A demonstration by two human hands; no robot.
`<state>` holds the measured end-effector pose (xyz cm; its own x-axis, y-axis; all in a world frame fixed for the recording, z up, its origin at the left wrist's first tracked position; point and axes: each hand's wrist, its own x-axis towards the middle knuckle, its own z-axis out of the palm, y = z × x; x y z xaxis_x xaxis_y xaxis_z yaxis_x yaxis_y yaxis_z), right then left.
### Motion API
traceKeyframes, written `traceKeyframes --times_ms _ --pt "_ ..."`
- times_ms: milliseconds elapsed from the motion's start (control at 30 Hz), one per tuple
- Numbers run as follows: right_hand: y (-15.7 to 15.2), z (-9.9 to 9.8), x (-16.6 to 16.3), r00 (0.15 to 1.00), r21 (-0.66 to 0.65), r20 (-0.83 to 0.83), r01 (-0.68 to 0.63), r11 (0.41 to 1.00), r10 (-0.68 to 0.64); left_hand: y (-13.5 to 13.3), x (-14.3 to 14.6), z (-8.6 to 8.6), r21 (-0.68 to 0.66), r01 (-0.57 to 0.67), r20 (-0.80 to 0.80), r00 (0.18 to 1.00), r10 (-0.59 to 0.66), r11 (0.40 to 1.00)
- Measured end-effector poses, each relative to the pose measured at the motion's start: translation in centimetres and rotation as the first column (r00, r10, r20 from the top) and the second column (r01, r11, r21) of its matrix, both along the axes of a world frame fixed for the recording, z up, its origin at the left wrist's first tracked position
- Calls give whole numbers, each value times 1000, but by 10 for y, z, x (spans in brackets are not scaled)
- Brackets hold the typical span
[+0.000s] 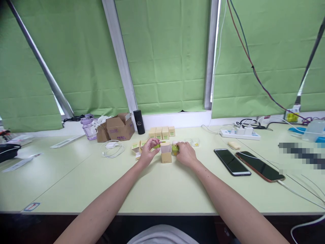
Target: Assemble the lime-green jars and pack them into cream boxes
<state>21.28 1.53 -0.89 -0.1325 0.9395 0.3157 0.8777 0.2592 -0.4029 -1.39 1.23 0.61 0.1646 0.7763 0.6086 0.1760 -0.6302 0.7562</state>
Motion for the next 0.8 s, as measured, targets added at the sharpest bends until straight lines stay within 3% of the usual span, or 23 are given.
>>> traceKeyframes --times_ms 267,467,800 --pt "1 0 0 1000 -4 0 0 1000 0 0 2 -2 26 -67 -127 989 70 997" --pt "0 0 -1 1000 -4 -3 3 1000 -3 12 8 -13 -64 -81 -35 996 79 995" --pt "-1 1 -1 1000 -22 -6 5 1000 -5 23 0 -14 -283 64 154 988 -20 957"
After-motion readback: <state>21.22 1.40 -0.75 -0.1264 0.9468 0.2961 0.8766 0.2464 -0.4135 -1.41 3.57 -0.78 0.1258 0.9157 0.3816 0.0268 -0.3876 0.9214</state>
